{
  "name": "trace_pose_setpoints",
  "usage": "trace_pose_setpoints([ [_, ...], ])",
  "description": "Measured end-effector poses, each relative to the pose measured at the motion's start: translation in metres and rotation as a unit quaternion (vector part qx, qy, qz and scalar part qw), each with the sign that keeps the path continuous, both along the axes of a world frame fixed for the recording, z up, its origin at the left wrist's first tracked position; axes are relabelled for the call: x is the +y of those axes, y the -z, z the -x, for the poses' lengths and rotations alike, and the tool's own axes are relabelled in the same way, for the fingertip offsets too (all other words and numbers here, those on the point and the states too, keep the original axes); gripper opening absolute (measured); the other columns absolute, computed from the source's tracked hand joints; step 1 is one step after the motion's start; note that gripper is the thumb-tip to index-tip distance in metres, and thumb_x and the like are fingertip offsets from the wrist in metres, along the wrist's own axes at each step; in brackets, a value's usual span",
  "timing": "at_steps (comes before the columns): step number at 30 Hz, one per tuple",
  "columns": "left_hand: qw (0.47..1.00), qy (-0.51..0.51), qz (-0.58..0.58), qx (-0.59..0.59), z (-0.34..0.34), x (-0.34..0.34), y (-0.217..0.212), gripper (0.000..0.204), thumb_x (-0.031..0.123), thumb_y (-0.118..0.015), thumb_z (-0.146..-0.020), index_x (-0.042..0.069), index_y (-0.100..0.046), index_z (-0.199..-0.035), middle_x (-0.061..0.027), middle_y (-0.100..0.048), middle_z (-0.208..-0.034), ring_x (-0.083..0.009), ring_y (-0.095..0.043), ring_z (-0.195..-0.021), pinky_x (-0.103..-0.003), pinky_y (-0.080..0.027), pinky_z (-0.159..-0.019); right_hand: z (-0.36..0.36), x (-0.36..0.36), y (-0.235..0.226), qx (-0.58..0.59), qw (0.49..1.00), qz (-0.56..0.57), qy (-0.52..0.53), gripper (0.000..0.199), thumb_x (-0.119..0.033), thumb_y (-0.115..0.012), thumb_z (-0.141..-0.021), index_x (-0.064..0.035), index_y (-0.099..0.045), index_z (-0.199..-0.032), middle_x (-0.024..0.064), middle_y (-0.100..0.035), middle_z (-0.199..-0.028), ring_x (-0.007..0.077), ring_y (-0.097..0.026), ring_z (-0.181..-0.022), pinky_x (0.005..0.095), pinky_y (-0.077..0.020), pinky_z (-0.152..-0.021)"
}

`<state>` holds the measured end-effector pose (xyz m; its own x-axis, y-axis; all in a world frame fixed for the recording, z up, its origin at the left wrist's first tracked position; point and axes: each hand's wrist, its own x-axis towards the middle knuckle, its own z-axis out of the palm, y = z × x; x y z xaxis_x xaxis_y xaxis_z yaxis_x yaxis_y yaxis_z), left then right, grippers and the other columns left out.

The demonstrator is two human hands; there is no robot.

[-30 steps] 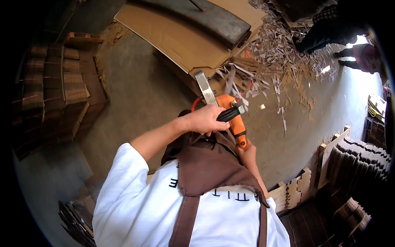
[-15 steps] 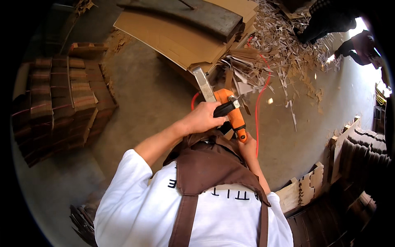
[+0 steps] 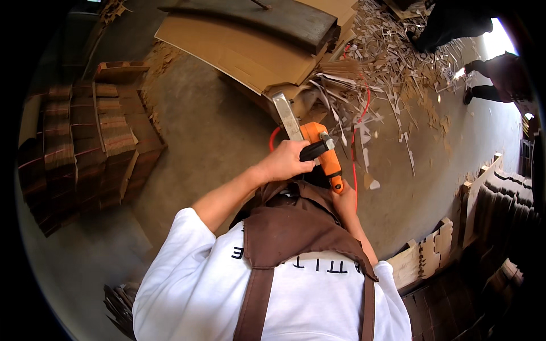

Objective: The person uses an orange reciprocating saw to cut a large stack of flat cardboard sheets into smaller pieces. The person holds the saw with both hands and guides it through the material, creating a pile of cut fragments on the floor. Other workers are visible in the background moving materials.

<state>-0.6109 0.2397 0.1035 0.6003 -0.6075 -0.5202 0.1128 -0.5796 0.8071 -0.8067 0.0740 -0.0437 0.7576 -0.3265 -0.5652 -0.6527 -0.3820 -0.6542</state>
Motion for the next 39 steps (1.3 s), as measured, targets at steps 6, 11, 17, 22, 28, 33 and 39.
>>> trace_pose_setpoints([
  [6,1.0,-0.001,-0.005,0.017,-0.011,0.005,0.015,0.023,0.016,-0.065,-0.076,-0.003,-0.055,-0.084,-0.0031,-0.051,-0.065,-0.0087,-0.047,-0.063,-0.028,-0.042,-0.059,-0.006,0.008,0.002,0.008,1.0,0.003,-0.014,0.025,-0.017,-0.066,-0.073,-0.0011,-0.06,-0.091,0.0214,-0.063,-0.077,0.0397,-0.062,-0.078,0.0418,-0.0473,-0.066],
  [11,1.0,0.006,0.003,0.026,-0.015,0.005,0.017,0.023,0.016,-0.064,-0.076,-0.003,-0.056,-0.085,-0.0041,-0.053,-0.064,-0.0097,-0.048,-0.062,-0.028,-0.042,-0.059,-0.003,0.012,0.009,0.008,1.0,0.008,-0.022,0.03,-0.02,-0.071,-0.072,-0.0045,-0.059,-0.093,0.0213,-0.064,-0.08,0.0418,-0.061,-0.083,0.0481,-0.0464,-0.069],
  [17,1.0,0.016,0.015,0.018,-0.014,0.008,0.021,0.025,0.018,-0.066,-0.076,-0.003,-0.057,-0.087,-0.0047,-0.053,-0.063,-0.0106,-0.048,-0.06,-0.029,-0.043,-0.058,-0.002,0.006,-0.001,0.03,0.999,0.012,-0.017,0.03,-0.02,-0.071,-0.071,-0.0042,-0.058,-0.093,0.0212,-0.064,-0.08,0.0414,-0.061,-0.083,0.0484,-0.0459,-0.069],
  [22,0.999,0.003,-0.001,0.038,-0.019,0.004,0.039,0.024,0.016,-0.067,-0.075,-0.003,-0.057,-0.087,-0.0009,-0.051,-0.069,-0.0096,-0.047,-0.065,-0.028,-0.042,-0.061,-0.007,0.005,0.008,0.056,0.998,0.025,-0.022,0.03,-0.02,-0.07,-0.071,-0.0043,-0.058,-0.093,0.0213,-0.065,-0.081,0.0409,-0.061,-0.084,0.048,-0.0464,-0.07],
  [28,0.997,0.012,-0.01,0.077,-0.015,-0.001,0.056,0.022,0.015,-0.066,-0.076,-0.002,-0.059,-0.09,0.0038,-0.046,-0.065,-0.0065,-0.044,-0.062,-0.025,-0.039,-0.057,0.007,0.008,0.027,0.065,0.998,0.005,-0.008,0.031,-0.021,-0.071,-0.071,-0.0061,-0.059,-0.095,0.0211,-0.065,-0.082,0.0405,-0.061,-0.084,0.048,-0.0474,-0.072],
  [33,0.997,0.037,-0.025,0.068,-0.006,-0.01,0.067,0.025,0.016,-0.066,-0.076,-0.002,-0.06,-0.093,0.0005,-0.053,-0.067,-0.0074,-0.048,-0.064,-0.027,-0.042,-0.059,0.021,0.007,0.033,0.067,0.997,0.023,-0.003,0.029,-0.02,-0.07,-0.072,-0.0062,-0.059,-0.095,0.0215,-0.064,-0.081,0.0415,-0.061,-0.083,0.0488,-0.0468,-0.072],
  [39,0.999,0.019,-0.047,0.012,-0.006,-0.005,0.052,0.03,0.019,-0.067,-0.076,-0.003,-0.06,-0.094,-0.0056,-0.057,-0.069,-0.0113,-0.052,-0.065,-0.029,-0.044,-0.06,0.008,0.002,0.025,0.047,0.999,0.003,-0.009,0.024,-0.019,-0.067,-0.073,-0.0053,-0.057,-0.09,0.0227,-0.063,-0.079,0.0425,-0.06,-0.083,0.0494,-0.0464,-0.07],
])
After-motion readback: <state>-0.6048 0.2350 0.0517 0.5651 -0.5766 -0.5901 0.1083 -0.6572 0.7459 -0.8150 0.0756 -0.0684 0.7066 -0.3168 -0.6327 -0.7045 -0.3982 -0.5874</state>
